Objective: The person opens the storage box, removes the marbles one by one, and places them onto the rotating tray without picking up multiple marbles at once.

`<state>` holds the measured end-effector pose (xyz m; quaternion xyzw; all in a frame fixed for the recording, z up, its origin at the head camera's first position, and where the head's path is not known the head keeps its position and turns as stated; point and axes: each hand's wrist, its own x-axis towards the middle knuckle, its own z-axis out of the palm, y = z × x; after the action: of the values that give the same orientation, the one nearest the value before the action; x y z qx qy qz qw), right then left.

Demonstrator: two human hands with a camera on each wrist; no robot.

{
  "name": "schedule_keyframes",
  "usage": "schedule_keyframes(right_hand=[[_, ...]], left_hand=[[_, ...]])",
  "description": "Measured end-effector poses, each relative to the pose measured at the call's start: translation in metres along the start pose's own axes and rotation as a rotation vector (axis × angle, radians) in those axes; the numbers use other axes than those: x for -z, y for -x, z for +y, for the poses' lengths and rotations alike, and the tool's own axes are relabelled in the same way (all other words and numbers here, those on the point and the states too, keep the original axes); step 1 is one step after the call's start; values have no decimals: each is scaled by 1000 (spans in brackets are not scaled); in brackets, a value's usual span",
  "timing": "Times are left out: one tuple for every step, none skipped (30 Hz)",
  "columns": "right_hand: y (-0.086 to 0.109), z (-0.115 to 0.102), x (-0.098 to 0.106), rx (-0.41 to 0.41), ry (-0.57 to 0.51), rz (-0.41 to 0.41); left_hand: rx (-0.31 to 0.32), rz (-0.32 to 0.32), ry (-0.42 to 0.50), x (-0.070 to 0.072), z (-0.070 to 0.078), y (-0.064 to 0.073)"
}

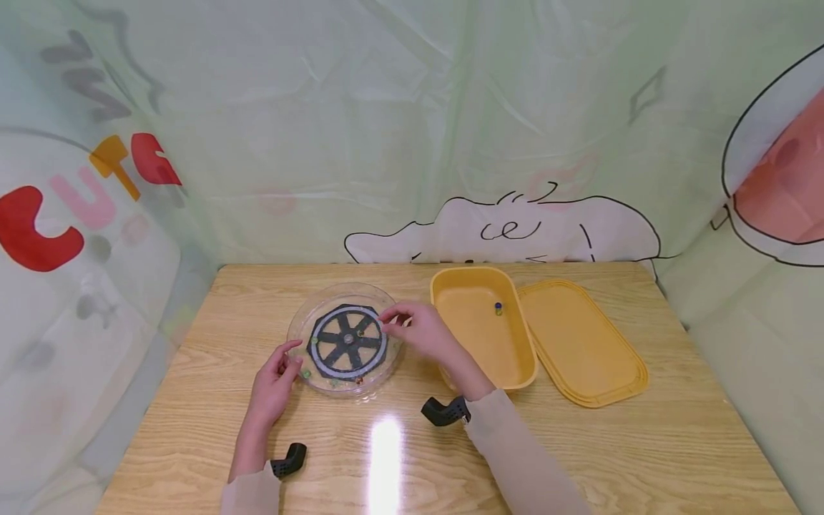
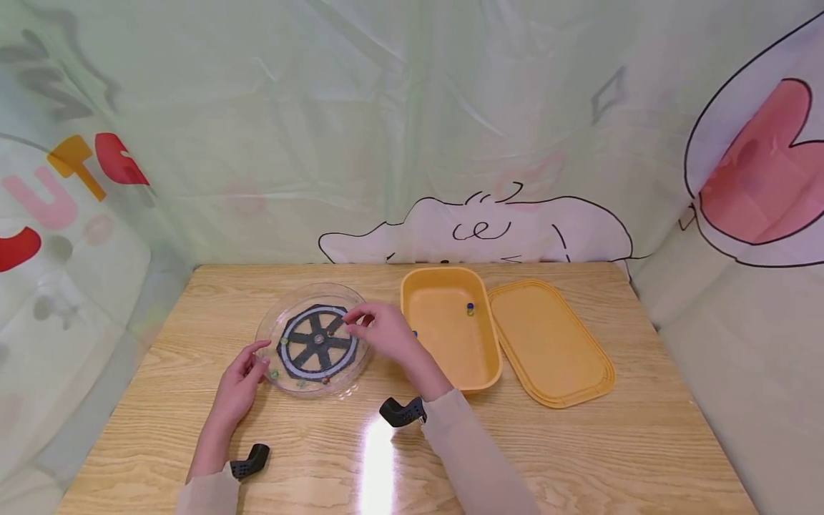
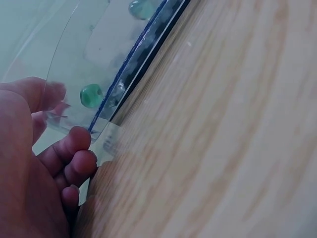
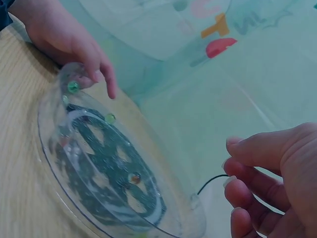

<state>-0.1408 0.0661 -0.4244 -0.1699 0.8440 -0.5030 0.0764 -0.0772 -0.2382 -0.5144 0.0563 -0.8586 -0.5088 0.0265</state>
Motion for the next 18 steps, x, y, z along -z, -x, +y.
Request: schedule_keyframes(right_hand=[[0,0,3,-1,6,9],[0,0,6,-3,10,17],[-1,1,9,-5,16,27],[-1,1,12,-9,20,35],[-1,1,15,-15,26,45],[-1,2,18,-18,26,55],[-1,2,21,-26,26,61],[-1,3,24,-29,27,67],[-1,4,27,-33,26,73],[0,6,29,-41,25,78],[1,7,32,-50,23,81],[1,9,35,-56,20,84],[2,11,37,-61,19,86],[3,13,39,-66,18,89],[3,15,42,-69,19,92],[4,18,44,-73,22,96],[4,21,47,-70,26,99],[4,24,49,-68,34,103]], left_hand=[[-2,-1,0,0,0,0],[-2,0,1,0,0,0],[-4,0,2,0,0,0],[-5,-1,2,0,-1,0],[-5,-1,4,0,-1,0],[-5,-2,4,0,-1,-1],[-4,-3,5,0,-1,-1],[-1,-3,5,0,-1,-1],[0,-4,6,0,-1,-1],[2,-5,6,0,-1,-1],[1,-5,6,0,-1,-1],[1,-5,5,0,-1,-1],[0,-5,5,0,-1,-1],[0,-4,3,0,-1,-1],[-1,-3,2,0,-1,-1],[-3,-2,1,0,0,-1],[-3,-2,1,1,0,0],[-2,-1,0,1,0,0]])
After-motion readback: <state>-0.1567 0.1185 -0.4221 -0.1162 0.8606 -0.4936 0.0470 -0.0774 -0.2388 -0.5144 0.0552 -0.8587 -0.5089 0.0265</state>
